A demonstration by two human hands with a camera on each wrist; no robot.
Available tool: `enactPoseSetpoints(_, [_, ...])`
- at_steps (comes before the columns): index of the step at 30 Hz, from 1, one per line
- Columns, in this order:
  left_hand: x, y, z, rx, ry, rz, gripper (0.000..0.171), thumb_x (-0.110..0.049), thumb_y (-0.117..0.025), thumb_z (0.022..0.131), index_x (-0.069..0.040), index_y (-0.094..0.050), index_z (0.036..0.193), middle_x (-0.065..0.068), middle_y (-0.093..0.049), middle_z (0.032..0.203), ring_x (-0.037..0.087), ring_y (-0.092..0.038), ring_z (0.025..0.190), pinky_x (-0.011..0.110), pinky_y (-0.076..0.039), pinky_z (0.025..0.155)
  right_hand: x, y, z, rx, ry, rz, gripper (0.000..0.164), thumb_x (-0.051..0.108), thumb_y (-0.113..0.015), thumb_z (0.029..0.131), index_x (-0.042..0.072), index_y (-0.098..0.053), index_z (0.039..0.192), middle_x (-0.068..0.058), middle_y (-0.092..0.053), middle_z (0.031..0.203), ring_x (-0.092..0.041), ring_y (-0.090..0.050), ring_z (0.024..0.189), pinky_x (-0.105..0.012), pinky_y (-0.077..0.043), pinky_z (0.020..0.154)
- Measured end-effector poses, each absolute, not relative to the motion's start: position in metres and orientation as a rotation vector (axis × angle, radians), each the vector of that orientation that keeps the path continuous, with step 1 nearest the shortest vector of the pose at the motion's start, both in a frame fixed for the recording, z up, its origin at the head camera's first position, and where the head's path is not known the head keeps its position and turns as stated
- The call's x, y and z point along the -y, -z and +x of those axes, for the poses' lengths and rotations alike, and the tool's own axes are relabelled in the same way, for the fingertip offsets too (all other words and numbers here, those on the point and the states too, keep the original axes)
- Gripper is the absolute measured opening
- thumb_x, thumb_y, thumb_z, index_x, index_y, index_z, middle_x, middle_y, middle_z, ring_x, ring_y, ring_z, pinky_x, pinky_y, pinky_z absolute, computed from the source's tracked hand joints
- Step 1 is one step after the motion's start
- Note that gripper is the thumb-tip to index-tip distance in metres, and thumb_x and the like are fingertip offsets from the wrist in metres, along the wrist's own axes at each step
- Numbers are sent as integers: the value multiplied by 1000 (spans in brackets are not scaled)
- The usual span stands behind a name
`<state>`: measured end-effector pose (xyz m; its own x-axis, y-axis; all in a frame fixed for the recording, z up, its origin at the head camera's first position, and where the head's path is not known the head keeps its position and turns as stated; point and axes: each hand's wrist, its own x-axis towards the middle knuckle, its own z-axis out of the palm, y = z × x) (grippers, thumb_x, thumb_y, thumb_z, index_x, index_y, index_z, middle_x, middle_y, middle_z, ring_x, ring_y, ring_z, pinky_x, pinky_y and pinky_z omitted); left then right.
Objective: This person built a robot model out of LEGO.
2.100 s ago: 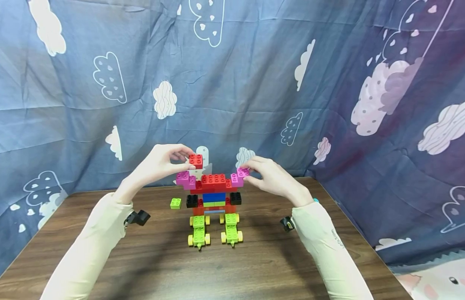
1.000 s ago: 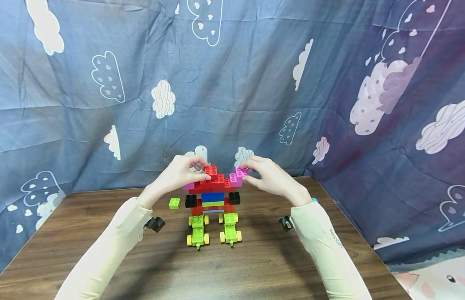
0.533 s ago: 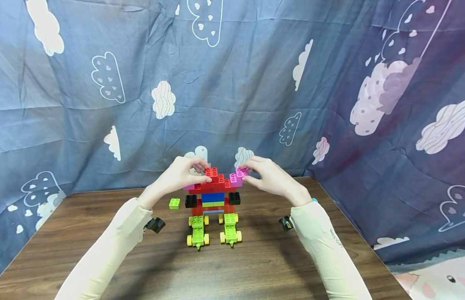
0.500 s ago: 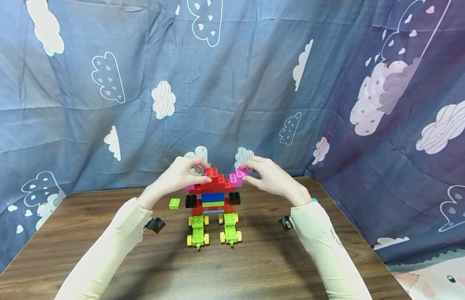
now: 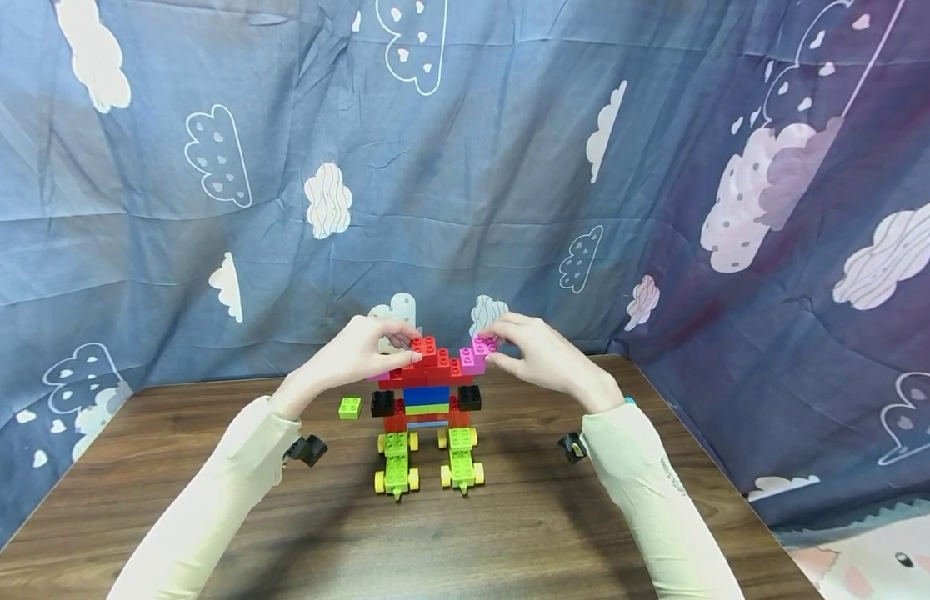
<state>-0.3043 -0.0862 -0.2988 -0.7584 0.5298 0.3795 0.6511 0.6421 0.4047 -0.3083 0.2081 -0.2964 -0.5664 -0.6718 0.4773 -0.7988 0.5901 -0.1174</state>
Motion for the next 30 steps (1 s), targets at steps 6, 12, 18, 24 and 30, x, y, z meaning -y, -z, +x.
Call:
enactPoseSetpoints(6, [87,300,-304,2645,801,-978,35,-27,-68,92,-6,-70,121,7,-75,109,18,-70,97,34,-56,88,-207,295,-307,2431,-423,1159,28,19,-75,88,11,-71,114,0,-70,106,-14,-65,97,-38,-56,88])
enactPoseSetpoints(12, [87,299,-304,2660,822,-957,35,-27,-68,92,-7,-70,120,7,-75,109,18,-69,98,34,-56,89,-198,288,-306,2476,-414,1121,31,21,-74,89,11,-70,118,-4,-70,113,-19,-66,105,-41,-54,95])
enactPoseSetpoints(18, [88,299,-305,2645,865,-957,32,-27,-70,91,-7,-68,117,8,-74,109,20,-69,99,35,-56,89,-182,283,-305,2502,-422,1139,32,22,-74,89,12,-70,119,-5,-70,115,-18,-67,102,-40,-56,94])
enactPoseSetpoints(24, [90,298,-304,2617,899,-978,30,-27,-72,90,-8,-67,113,8,-74,106,20,-70,96,36,-57,87,-164,281,-306,2493,-386,1174,32,27,-73,89,13,-71,118,-2,-71,110,-16,-64,101,-37,-56,93])
enactPoseSetpoints(30, [90,300,-305,2599,917,-1001,29,-26,-72,90,-7,-68,112,9,-74,105,21,-70,96,42,-57,90,-152,283,-308,2504,-355,1190,30,31,-72,91,16,-72,116,0,-71,109,-15,-64,100,-36,-55,91])
